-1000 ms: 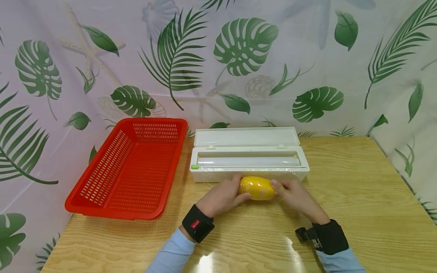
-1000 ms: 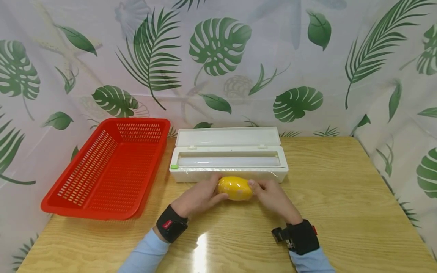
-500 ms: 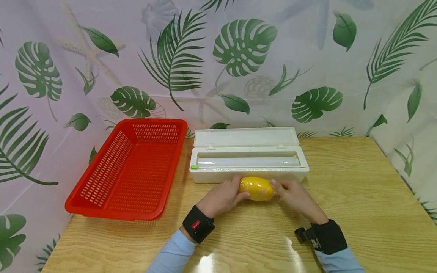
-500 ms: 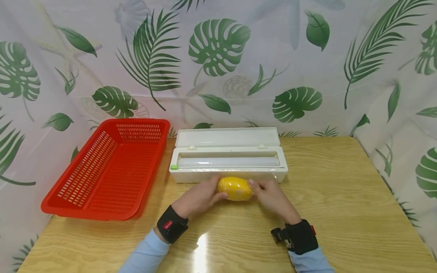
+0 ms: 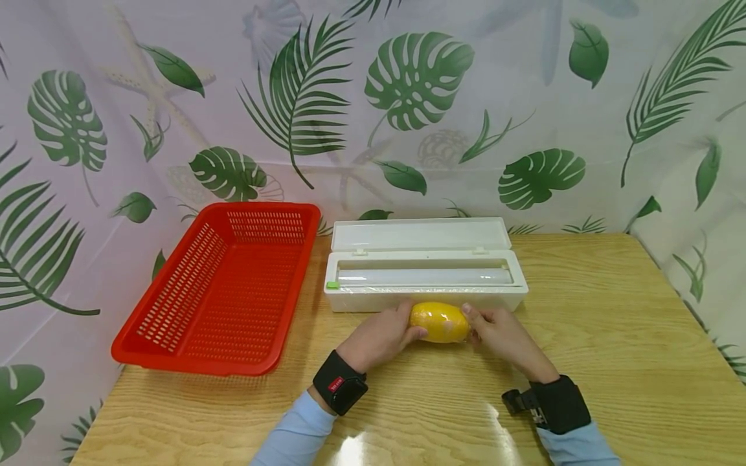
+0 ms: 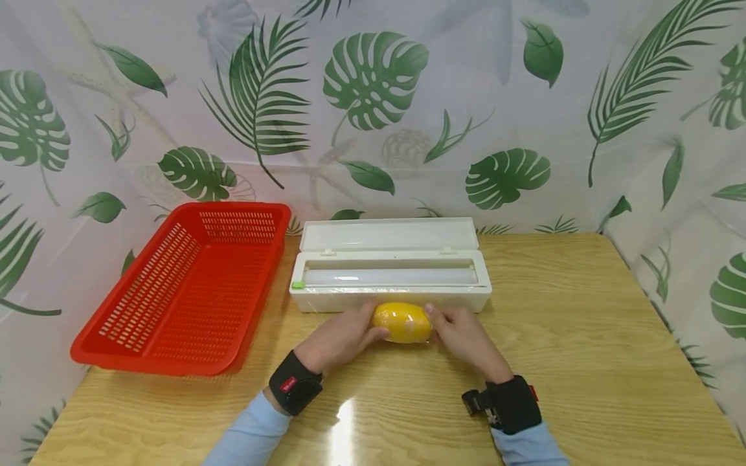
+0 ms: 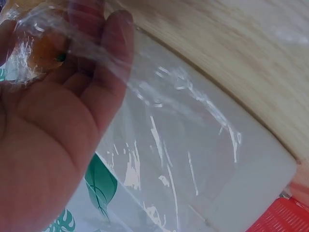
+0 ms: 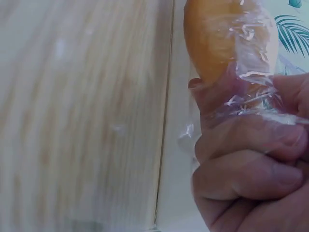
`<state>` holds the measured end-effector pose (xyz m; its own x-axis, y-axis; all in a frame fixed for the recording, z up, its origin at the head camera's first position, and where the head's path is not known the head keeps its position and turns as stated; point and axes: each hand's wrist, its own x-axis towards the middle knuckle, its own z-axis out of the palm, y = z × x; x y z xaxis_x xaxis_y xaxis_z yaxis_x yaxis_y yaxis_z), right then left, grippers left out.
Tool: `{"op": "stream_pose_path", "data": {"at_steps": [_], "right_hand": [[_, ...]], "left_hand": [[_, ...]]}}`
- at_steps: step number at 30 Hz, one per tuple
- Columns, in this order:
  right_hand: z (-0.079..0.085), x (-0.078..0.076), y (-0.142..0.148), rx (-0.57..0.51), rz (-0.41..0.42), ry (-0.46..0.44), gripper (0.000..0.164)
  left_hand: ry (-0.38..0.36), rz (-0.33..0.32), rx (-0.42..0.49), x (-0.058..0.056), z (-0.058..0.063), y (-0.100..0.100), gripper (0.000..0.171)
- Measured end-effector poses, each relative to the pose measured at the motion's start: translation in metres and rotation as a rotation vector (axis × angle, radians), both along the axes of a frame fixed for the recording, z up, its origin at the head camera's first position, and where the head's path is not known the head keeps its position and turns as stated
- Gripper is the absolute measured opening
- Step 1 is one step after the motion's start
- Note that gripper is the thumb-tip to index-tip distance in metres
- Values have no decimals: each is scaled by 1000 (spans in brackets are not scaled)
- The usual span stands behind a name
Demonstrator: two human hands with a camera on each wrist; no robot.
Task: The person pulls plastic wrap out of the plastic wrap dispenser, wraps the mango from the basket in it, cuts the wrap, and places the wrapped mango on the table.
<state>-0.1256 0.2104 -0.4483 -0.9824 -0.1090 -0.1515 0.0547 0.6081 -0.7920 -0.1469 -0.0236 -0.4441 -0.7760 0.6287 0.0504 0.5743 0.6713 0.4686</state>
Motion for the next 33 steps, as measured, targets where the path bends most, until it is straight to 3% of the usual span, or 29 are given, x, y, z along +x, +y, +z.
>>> {"op": "stream_pose_path", "data": {"at_steps": [7,27,33], "right_hand": [[0,-1,0,19,-24,-8,67],[-5,-5,1,-9,-31,-14,66],[-7,-6,2,-6,-36,-15,67]], "left_hand": [[7,6,15,-1,-1,0,41],[82,40,-57,0,-4,4,37],[64,49,-80,1,-4,5,40]]}}
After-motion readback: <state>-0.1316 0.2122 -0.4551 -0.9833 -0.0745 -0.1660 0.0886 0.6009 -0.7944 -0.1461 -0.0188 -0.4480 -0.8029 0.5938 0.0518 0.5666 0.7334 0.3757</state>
